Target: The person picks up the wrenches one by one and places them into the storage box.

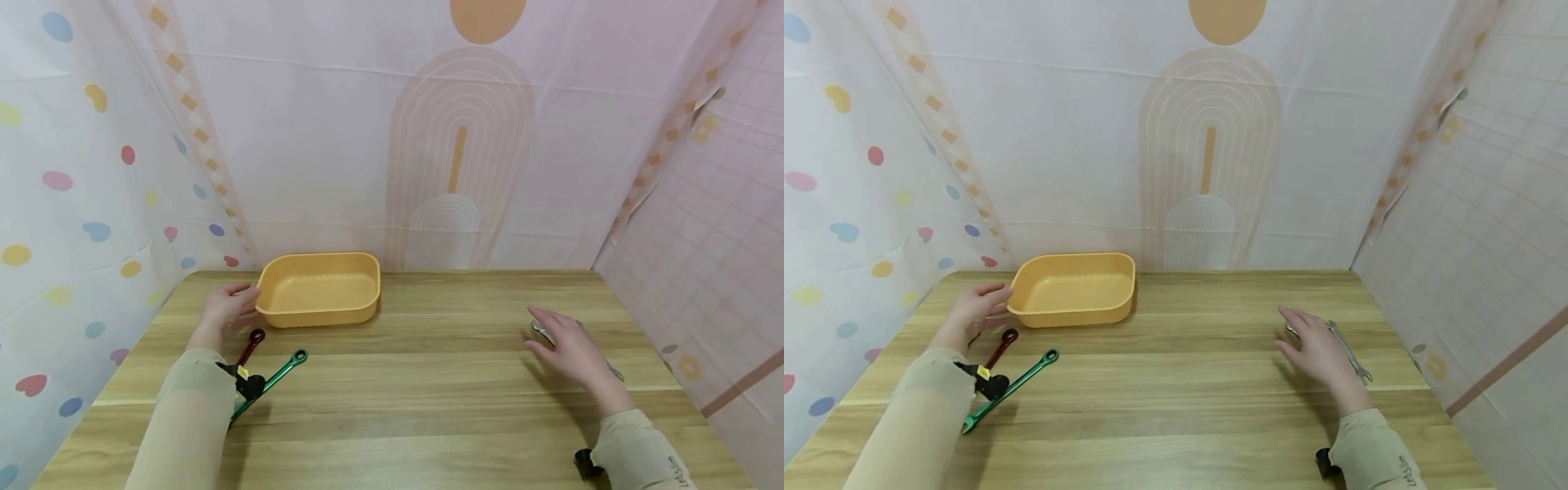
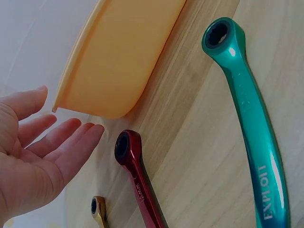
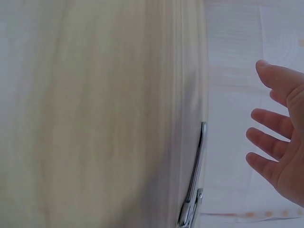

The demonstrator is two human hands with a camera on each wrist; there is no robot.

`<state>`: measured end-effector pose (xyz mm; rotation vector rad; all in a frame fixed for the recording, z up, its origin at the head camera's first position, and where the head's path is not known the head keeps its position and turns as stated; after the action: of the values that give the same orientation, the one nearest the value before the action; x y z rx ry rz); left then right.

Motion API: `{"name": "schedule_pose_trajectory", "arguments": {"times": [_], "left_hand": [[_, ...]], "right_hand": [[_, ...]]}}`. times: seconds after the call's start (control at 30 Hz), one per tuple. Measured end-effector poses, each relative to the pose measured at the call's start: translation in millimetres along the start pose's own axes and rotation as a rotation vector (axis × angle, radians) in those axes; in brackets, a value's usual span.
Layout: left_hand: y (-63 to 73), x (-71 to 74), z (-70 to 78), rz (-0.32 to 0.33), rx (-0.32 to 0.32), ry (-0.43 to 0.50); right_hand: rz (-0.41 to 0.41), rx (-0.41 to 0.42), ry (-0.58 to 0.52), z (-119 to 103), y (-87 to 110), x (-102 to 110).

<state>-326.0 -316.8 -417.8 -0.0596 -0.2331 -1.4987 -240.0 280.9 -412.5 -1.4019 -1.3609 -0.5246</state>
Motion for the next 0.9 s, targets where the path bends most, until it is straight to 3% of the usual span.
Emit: {"name": "schedule_pose_trajectory", "arguments": {"times": [0.7,0.9], "left_hand": [[-5.6,-0.7,-0.9,-0.026,-0.045,-0.033],[-7.1,-4.8,-0.2,-0.094,-0.055,-0.085]], "right_hand": [[-0.041,-0.057,-0.008,14.4,4.7,1.5],[-0.05,-0.041,-0.003,16.0,5.1,0.5]]}}
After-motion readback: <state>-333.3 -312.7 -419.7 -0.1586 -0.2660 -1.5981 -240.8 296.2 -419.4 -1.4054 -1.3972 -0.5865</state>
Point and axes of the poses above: each hand's wrist, its own y-axis away from the middle knuckle, its own x-axis out of the back of the hand, z = x × y, the point moved 4 cm from there along -y, towards the middle knuckle, and after that the axes turned 11 degrees about -x, right-handed, at the moved point
